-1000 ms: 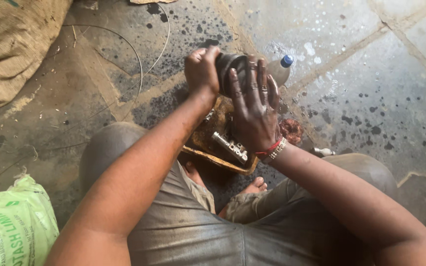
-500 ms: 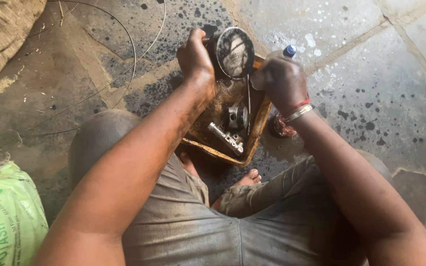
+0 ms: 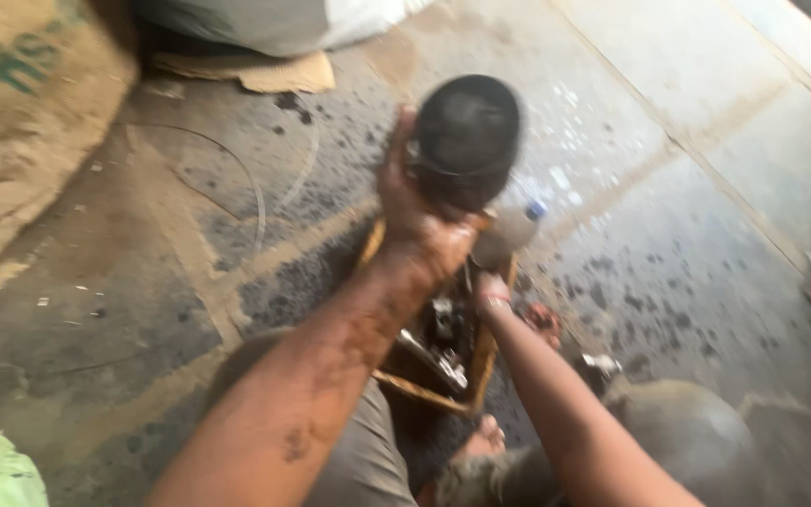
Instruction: The person sits on the floor and cleans several small mechanical parts, including pistons and connecting rods, using a liquid from a plastic bottle and a wire tool. The parts are placed in a yellow tray during the process.
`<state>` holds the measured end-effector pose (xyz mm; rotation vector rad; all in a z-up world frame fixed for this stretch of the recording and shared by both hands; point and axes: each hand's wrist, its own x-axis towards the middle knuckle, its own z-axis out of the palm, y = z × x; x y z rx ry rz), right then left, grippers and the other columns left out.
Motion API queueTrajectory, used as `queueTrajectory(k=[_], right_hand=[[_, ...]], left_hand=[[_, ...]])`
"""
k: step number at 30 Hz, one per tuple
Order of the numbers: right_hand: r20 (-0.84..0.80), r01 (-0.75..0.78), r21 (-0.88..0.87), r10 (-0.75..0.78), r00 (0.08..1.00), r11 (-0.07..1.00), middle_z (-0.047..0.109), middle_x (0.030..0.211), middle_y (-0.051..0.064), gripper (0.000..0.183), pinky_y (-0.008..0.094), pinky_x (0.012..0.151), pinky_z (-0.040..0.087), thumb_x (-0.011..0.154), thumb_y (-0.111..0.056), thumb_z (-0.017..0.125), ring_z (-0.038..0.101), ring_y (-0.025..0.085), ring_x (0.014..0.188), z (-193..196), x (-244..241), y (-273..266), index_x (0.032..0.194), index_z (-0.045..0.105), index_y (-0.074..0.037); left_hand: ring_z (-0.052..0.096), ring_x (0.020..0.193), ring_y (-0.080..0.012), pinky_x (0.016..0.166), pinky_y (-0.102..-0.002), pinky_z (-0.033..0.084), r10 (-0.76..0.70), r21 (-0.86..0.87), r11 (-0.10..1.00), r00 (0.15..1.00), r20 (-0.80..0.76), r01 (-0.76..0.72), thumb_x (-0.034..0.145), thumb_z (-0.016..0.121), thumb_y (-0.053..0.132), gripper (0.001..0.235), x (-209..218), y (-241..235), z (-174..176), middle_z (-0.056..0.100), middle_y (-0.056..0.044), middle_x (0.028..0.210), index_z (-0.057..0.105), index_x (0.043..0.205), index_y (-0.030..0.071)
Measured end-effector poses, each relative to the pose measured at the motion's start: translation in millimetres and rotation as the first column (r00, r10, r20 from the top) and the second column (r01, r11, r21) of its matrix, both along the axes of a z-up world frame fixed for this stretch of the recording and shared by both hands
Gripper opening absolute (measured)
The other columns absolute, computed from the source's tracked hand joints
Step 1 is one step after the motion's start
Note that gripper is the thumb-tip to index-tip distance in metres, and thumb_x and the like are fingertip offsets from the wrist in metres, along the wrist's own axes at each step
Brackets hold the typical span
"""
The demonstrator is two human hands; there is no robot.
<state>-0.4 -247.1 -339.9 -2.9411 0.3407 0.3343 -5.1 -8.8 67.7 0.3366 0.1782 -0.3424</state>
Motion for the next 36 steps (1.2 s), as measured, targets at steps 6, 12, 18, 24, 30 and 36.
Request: queueTrajectory(k=[6, 12, 18, 24, 30, 36], right_hand=[[-0.119, 0.206, 0.0, -0.204, 0.972, 0.979, 0.073, 0.116, 0.018, 0.025, 0.051, 0.086, 0.061, 0.1, -0.018, 0.053, 0.071, 0.037, 0.108, 19, -14, 19, 0.115, 0.072, -0.012], [-0.128, 0.298, -0.016, -0.298, 0.946, 0.954, 0.074, 0.12, 0.017, 0.031, 0.048, 0.094, 0.061, 0.091, -0.027, 0.063, 0.072, 0.035, 0.113, 30, -13, 35, 0.116, 0.075, -0.013], [-0.046, 0.482, 0.227, -0.486, 0.873, 0.846, 0.072, 0.115, 0.023, 0.04, 0.051, 0.093, 0.058, 0.09, -0.038, 0.065, 0.07, 0.043, 0.109, 22, -28, 47, 0.113, 0.072, -0.006], [0.181, 0.119, 0.414, -0.21, 0.961, 0.902, 0.073, 0.106, 0.026, 0.048, 0.056, 0.092, 0.055, 0.091, -0.037, 0.061, 0.07, 0.046, 0.101, 121, -21, 87, 0.125, 0.059, -0.003], [-0.274, 0.163, 0.956, -0.539, 0.796, -0.245, 0.07, 0.113, 0.02, 0.057, 0.046, 0.068, 0.054, 0.091, -0.021, 0.045, 0.064, 0.029, 0.078, 329, -98, 73, 0.147, 0.049, -0.015], [0.326, -0.185, 0.586, -0.02, 0.945, 0.789, 0.078, 0.112, 0.008, 0.054, 0.027, 0.063, 0.063, 0.101, -0.01, 0.058, 0.075, 0.009, 0.07, 399, -164, 89, 0.152, 0.049, -0.023]], left_hand=[[0.058, 0.13, -0.0295, 0.111, -0.044, 0.05, 0.01, 0.018, 1.0, 0.974, 0.225, -0.014, 0.104, 0.046, 0.053, 0.064, 28, 11, -14, 0.061, -0.018, 0.135, 0.055, 0.139, -0.001], [0.059, 0.128, -0.0288, 0.111, -0.042, 0.047, 0.065, 0.262, 0.961, 0.994, 0.089, -0.086, 0.098, 0.047, 0.055, 0.067, 43, 19, -41, 0.065, -0.018, 0.13, 0.059, 0.135, 0.001], [0.058, 0.128, -0.0293, 0.107, -0.045, 0.048, 0.07, 0.359, 0.924, 0.981, 0.179, -0.131, 0.07, 0.073, 0.065, 0.096, 57, 21, -43, 0.061, -0.016, 0.135, 0.051, 0.141, 0.005], [0.062, 0.121, -0.0309, 0.104, -0.043, 0.054, 0.02, 0.32, 0.935, 0.926, 0.378, -0.151, 0.073, 0.08, 0.058, 0.094, 54, 26, -37, 0.06, -0.02, 0.13, 0.053, 0.14, -0.001], [0.069, 0.111, -0.0243, 0.097, -0.041, 0.06, -0.028, 0.374, 0.916, 0.909, 0.415, -0.143, 0.083, 0.071, 0.05, 0.073, 40, 50, -31, 0.067, -0.016, 0.119, 0.058, 0.132, -0.002], [0.071, 0.098, -0.0255, 0.09, -0.04, 0.06, -0.005, 0.442, 0.854, 0.846, 0.534, -0.274, 0.093, 0.065, 0.052, 0.056, 26, 55, -34, 0.072, -0.012, 0.101, 0.069, 0.115, 0.001]])
